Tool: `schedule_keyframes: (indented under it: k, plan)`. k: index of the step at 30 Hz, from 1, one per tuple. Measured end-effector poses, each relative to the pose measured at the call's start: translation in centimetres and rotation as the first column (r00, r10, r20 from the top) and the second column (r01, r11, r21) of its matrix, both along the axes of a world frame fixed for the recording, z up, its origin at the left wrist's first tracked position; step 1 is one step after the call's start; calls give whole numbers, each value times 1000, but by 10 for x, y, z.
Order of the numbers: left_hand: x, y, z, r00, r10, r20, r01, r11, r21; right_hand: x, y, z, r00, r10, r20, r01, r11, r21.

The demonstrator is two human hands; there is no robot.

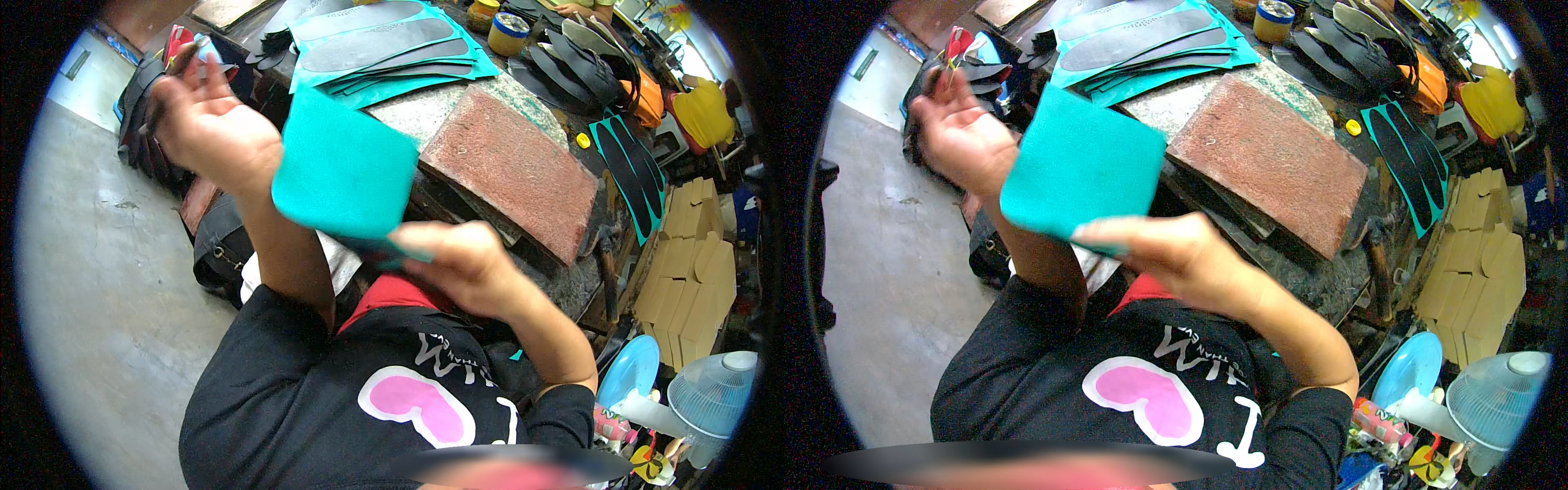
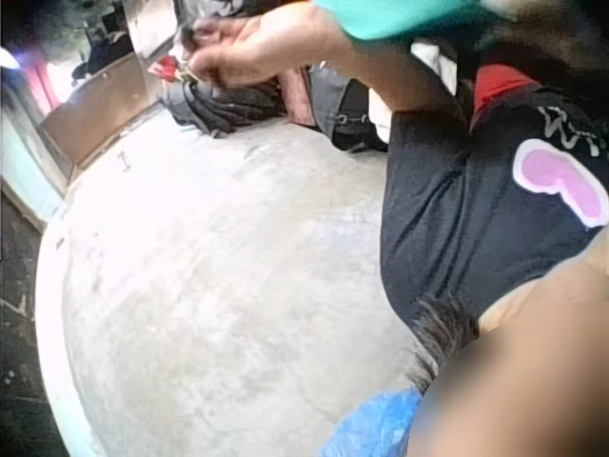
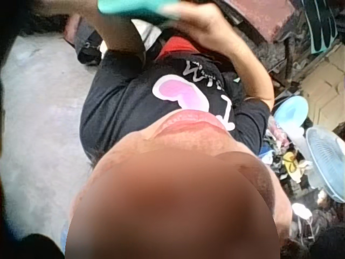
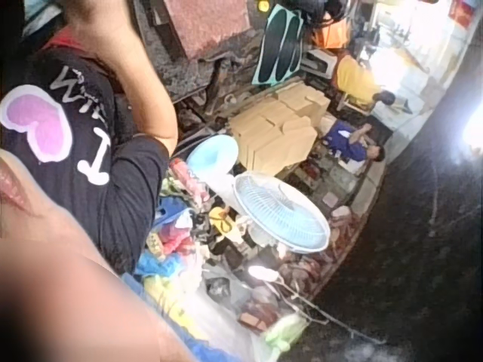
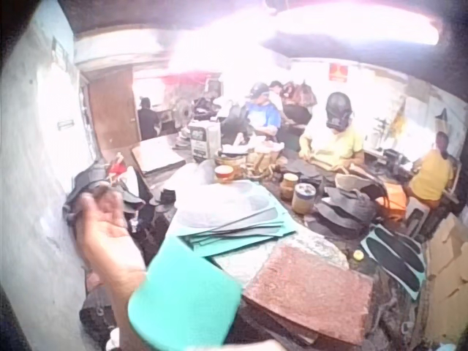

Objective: The person repeatedly taps a small punch tool with a hammer along the edge of a black and teal insole placed on a cork block. They flip the insole over and continue tapping along the edge, then set the insole aside and pick up a pair of scissors.

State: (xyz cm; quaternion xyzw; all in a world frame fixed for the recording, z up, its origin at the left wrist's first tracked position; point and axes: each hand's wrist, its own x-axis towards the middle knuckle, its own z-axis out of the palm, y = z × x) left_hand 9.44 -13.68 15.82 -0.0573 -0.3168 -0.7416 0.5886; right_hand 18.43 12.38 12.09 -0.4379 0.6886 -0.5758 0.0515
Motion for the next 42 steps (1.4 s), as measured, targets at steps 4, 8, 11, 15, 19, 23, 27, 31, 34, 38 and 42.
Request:
schedule_keyframes:
  k: [4,8,11,15,19,23,27,31,34,38,42]
  plan:
    - [36,-6,27,958,252,-136,-272,948,-163,-68,16,-3,908,-367,201,404,896,-185]
    - [23,20,12,959,266,-94,-279,941,-191,-169,20,3,850,-391,353,511,775,-373]
    - [-19,40,-16,984,127,127,-67,915,-397,-234,16,9,820,-395,414,530,798,-287]
    - [-75,54,-52,876,160,455,186,759,-625,-243,33,-27,737,-672,71,657,737,160]
    - [-145,76,-85,839,-124,530,478,633,-610,-193,44,-68,832,-474,-287,552,661,508]
    - [-202,82,-129,705,-278,653,706,367,-606,-123,66,-75,745,-369,-555,651,583,487]
    - [-245,73,-151,817,97,569,460,485,-744,-82,119,-62,724,-455,-519,678,607,414]
    - [-258,77,-135,759,309,573,162,763,-626,-71,191,-60,634,-573,-519,769,538,346]
    - [-233,107,-113,845,223,486,121,805,-580,-79,261,-69,522,-625,-580,848,308,432]
    - [-164,170,-106,685,-443,578,720,534,-444,-97,350,-97,257,-752,-606,874,-87,478]
    - [-117,213,-127,516,-567,642,849,435,-299,-119,383,-126,144,-730,-668,833,-275,480]
